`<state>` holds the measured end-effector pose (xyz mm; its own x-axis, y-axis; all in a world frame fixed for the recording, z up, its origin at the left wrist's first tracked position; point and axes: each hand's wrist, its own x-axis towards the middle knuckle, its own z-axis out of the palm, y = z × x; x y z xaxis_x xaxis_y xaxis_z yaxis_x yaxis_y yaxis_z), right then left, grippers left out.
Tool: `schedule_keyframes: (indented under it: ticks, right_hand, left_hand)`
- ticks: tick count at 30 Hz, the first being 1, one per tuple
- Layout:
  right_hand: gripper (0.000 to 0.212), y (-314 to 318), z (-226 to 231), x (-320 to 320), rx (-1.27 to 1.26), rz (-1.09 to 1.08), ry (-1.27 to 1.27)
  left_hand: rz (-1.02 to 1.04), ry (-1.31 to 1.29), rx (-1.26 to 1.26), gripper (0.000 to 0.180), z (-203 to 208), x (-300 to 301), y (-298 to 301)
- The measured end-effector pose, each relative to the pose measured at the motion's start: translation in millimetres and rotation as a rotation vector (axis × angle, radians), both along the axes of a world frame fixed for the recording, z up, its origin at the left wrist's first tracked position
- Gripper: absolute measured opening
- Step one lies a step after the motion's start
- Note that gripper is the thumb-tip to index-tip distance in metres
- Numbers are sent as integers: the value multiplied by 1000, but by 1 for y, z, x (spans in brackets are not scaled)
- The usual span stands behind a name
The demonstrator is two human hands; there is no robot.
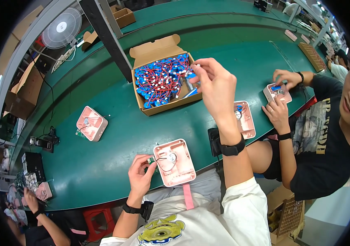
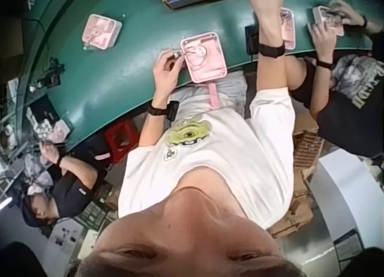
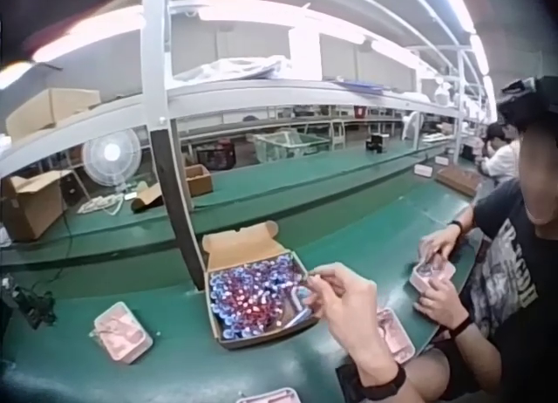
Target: The person assembles a device by picking up a battery from a box and placing it into a pink plastic housing. They then connect the battery wires to a circuit board, press the board and a small speaker into the housing, and set the completed assembly aside.
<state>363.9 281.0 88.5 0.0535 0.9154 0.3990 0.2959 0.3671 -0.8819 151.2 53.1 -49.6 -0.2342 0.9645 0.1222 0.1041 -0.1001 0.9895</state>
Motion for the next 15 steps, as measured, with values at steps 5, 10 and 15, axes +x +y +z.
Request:
schedule_keyframes:
  ticks: [5, 10, 15]
  right_hand:
    - [16, 4, 14, 3, -4, 55, 171]
    - [15, 6, 9, 6, -135, 114, -5]
    - [19, -8, 20, 1, 98, 154, 250]
  left_hand:
    - [-2, -9, 7, 26, 4, 4, 0]
    - [-10, -2, -16, 26, 11, 10, -7]
    - [-14, -18, 1, 26, 10, 8, -1]
